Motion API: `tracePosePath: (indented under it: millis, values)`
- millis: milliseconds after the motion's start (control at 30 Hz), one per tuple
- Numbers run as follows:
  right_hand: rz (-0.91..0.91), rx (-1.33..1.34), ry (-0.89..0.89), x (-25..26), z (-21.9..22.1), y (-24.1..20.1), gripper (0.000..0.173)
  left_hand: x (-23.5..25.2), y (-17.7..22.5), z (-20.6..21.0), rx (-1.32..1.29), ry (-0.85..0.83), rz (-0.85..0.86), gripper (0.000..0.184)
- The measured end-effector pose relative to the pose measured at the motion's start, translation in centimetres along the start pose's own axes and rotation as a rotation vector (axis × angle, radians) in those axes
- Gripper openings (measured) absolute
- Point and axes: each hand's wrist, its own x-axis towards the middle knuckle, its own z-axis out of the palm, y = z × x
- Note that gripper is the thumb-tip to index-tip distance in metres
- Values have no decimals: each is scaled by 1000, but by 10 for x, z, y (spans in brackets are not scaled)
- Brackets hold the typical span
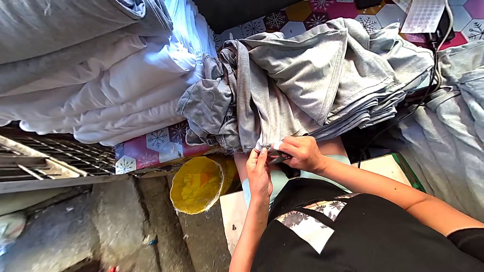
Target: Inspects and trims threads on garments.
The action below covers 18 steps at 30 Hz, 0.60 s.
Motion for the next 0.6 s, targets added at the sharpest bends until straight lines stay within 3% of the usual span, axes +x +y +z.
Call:
tracePosePath:
  millis: [167, 233, 300, 367, 600]
  values:
    - [-130, 205, -188, -17, 10, -9, 12, 5, 1, -2, -119, -10, -59, 25]
    - [29, 296, -184, -20, 3, -10, 13, 6, 2, -2, -126, 30, -57, 24]
    - [261, 292, -148, -12, -7, -8, 34, 5, 0, -2, -113, 41, -24, 23]
    - [341, 186, -160, -3, -13, -2, 44, 4, -2, 0, -100, 61, -8, 22]
    - [162, -47, -100, -7, -4, 5, 38, 0, 1, 3, -87, 62, 10, 21]
